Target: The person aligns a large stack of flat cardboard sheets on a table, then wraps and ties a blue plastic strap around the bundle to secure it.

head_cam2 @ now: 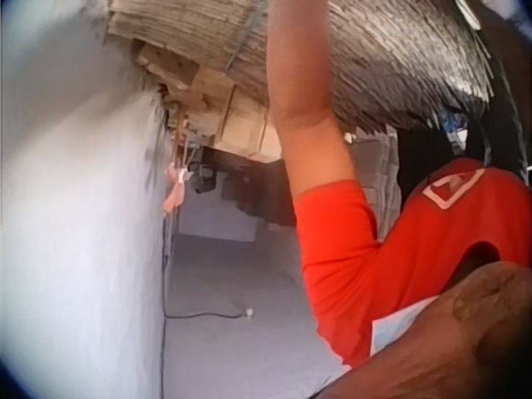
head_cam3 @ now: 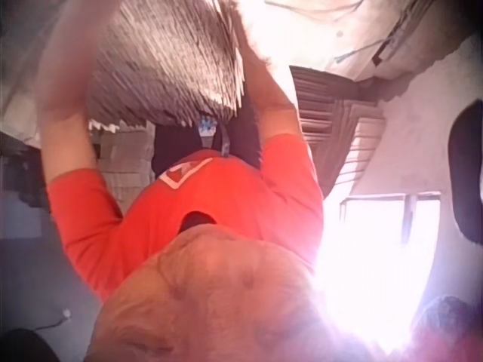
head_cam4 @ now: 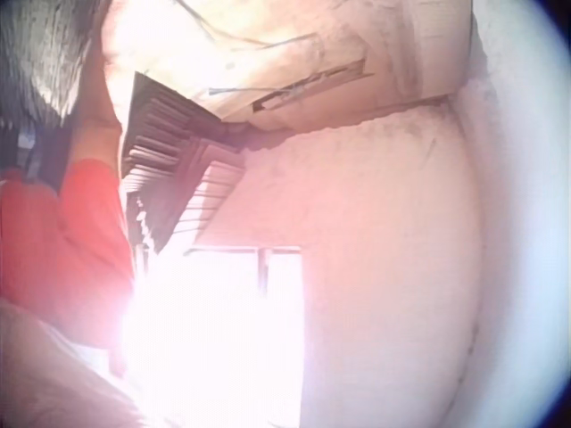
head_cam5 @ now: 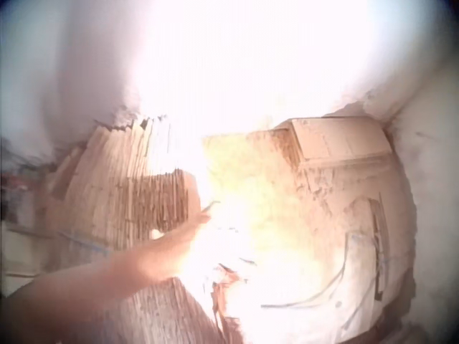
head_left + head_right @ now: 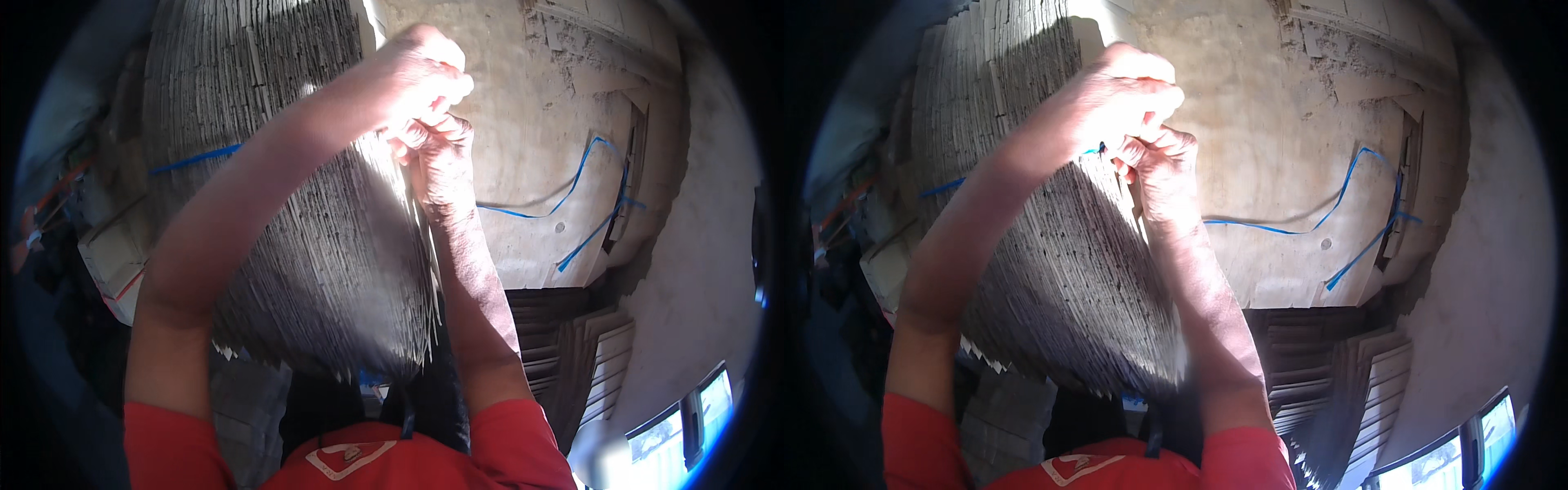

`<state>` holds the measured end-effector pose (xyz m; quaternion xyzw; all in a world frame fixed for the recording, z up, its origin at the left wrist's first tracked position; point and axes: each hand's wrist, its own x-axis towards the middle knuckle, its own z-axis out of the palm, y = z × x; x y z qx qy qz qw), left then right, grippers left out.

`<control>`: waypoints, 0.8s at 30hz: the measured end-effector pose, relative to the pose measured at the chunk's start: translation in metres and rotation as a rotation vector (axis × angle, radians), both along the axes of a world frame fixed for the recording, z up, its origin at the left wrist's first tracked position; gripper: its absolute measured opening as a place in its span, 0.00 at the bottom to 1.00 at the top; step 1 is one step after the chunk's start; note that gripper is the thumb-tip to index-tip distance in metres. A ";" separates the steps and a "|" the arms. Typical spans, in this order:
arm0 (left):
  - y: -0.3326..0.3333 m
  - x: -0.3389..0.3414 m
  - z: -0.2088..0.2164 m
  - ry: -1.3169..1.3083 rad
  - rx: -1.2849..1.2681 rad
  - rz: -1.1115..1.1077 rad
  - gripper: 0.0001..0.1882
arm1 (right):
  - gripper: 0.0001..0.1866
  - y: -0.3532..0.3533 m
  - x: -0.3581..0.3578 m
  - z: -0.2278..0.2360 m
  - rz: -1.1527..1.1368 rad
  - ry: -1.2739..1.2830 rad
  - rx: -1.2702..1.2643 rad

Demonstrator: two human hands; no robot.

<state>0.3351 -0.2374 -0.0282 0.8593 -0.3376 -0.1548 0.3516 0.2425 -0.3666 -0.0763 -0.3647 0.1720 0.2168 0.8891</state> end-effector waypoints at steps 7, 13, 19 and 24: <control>0.044 -0.019 0.014 0.052 0.197 -0.006 0.17 | 0.06 -0.015 0.007 -0.027 0.064 -0.085 0.194; 0.036 -0.051 0.011 -0.182 -0.044 0.203 0.08 | 0.07 -0.013 0.011 -0.023 0.088 -0.050 0.223; 0.044 -0.047 0.032 -0.298 0.188 0.112 0.04 | 0.07 -0.011 0.014 -0.021 0.050 -0.009 0.272; 0.040 -0.064 0.035 0.322 -0.207 0.320 0.06 | 0.06 -0.019 0.021 -0.023 0.189 -0.117 0.193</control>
